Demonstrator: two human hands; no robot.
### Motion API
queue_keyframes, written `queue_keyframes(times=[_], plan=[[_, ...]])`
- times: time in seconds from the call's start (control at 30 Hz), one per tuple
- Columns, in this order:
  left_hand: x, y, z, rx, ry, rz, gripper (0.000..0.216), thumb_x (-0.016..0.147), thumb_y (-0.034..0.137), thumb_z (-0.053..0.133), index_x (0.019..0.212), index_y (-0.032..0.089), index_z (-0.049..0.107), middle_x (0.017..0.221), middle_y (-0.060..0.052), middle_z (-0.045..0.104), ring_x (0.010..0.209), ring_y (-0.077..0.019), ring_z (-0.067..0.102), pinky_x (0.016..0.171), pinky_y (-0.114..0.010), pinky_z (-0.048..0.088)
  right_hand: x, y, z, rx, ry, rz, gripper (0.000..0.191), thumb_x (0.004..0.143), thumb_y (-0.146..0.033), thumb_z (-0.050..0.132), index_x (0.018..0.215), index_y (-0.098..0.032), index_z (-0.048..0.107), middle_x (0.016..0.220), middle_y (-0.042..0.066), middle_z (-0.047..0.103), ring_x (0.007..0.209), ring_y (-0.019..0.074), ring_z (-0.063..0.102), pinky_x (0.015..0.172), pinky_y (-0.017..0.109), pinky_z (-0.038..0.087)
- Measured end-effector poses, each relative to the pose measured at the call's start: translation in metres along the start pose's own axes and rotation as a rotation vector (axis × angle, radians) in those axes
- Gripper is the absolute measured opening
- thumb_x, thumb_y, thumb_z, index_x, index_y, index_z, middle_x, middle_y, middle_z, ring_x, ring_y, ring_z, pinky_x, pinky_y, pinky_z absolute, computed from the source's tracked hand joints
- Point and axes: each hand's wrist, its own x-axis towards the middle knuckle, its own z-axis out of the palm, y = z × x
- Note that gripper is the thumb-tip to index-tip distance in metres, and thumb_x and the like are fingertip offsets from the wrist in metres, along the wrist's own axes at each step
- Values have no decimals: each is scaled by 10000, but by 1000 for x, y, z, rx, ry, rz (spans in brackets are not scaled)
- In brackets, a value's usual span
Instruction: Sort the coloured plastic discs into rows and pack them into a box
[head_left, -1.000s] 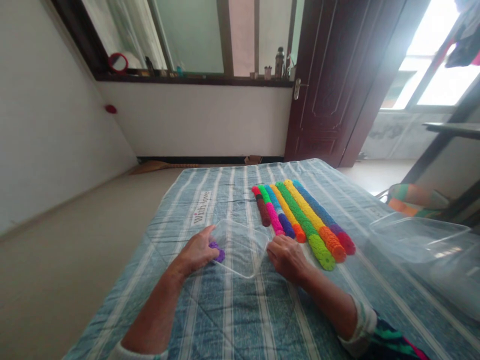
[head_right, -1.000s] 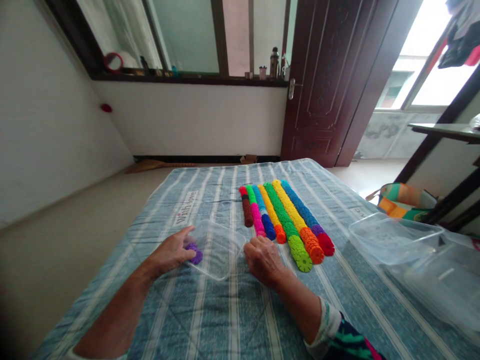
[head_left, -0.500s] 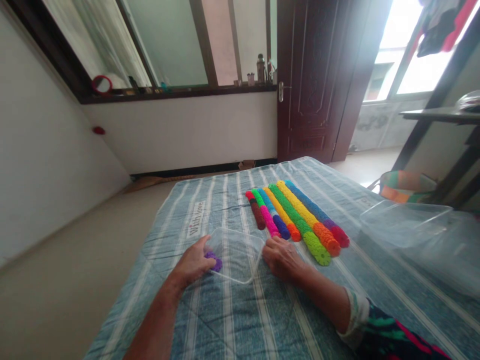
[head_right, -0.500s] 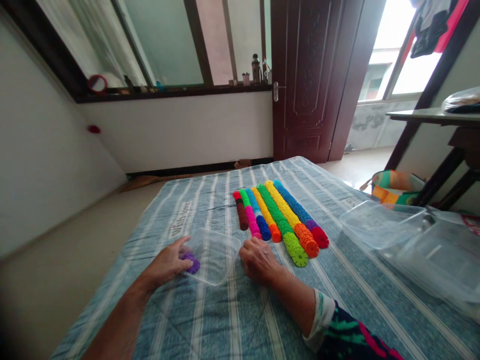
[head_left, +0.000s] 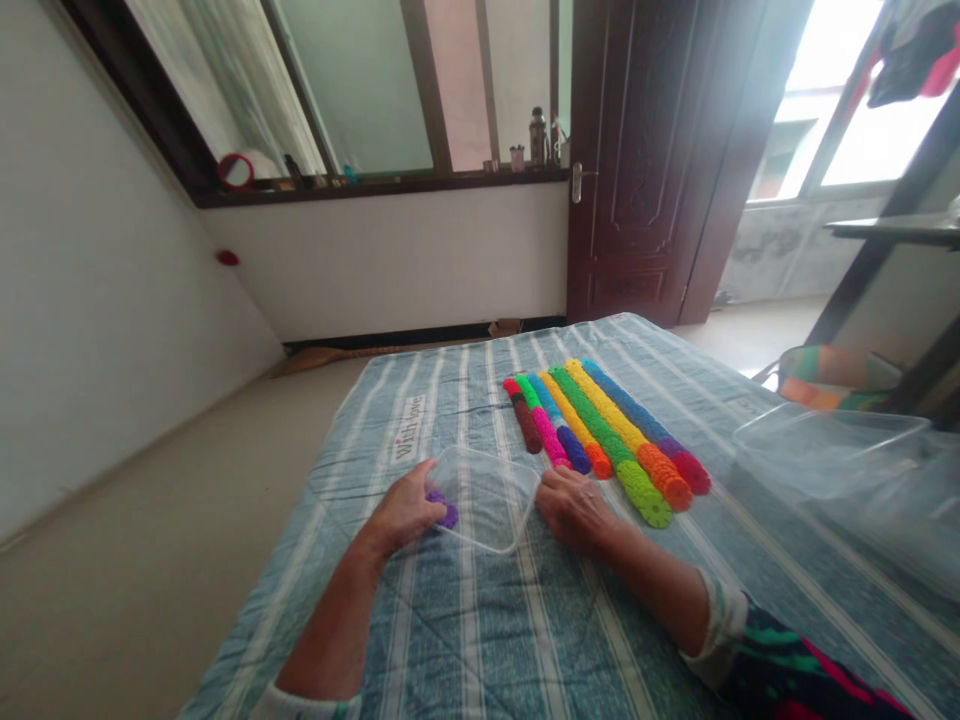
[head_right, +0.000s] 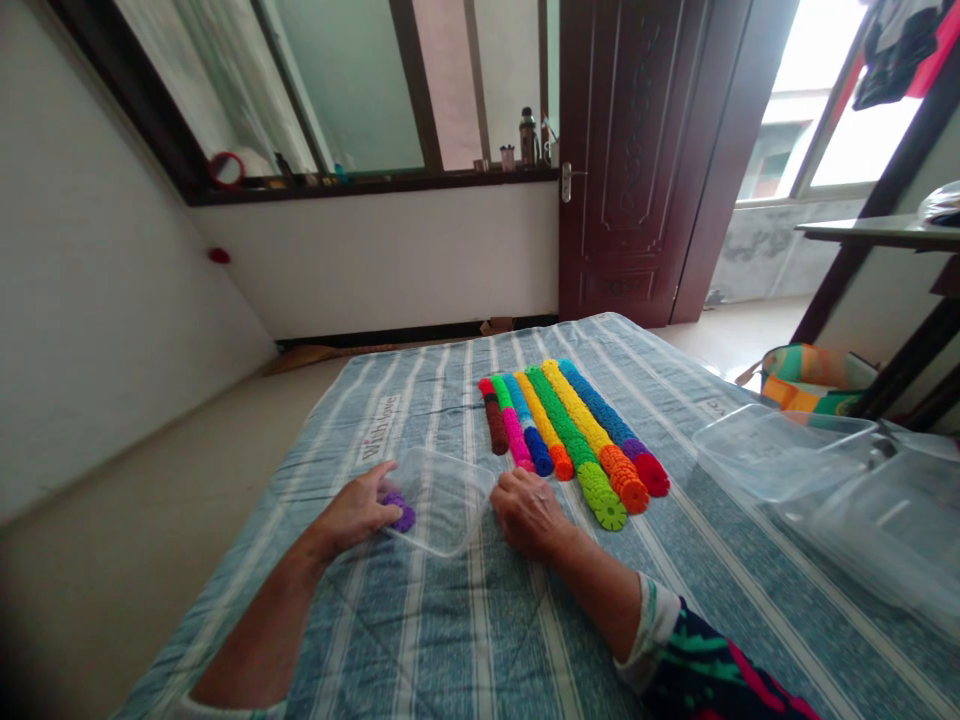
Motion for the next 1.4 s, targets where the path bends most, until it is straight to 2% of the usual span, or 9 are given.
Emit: queue_keyframes(times=[0.43,1.07,1.27,1.4], plan=[[-1,-2,2,27,23,9,815,592,178,600,1371,27,415,945,-67,668,835,-195,639,749,-251,491,-3,3,6,25,31,-26,225,910,-121,478,756,-169,635,805,52,607,759,172,496,680,285,362],[-5,4,1,59,-14,-9,825,610,187,590,1392,34,377,1045,-94,653,949,-210,630,860,-256,477,-7,7,11,50,66,-41,209,894,-101,495,748,-166,630,789,42,588,751,165,468,655,280,325],[-5,3,1,57,-22,-11,820,617,183,605,1395,61,377,997,-71,657,948,-213,625,862,-268,474,-8,7,13,54,92,-44,227,909,-122,496,728,-169,624,780,37,580,745,160,462,656,278,325],[-5,4,2,58,-26,-8,801,622,179,592,1386,52,387,1053,-87,643,944,-205,620,848,-262,474,-8,8,16,59,109,-34,205,897,-122,519,723,-171,616,783,32,584,754,159,469,661,274,328]])
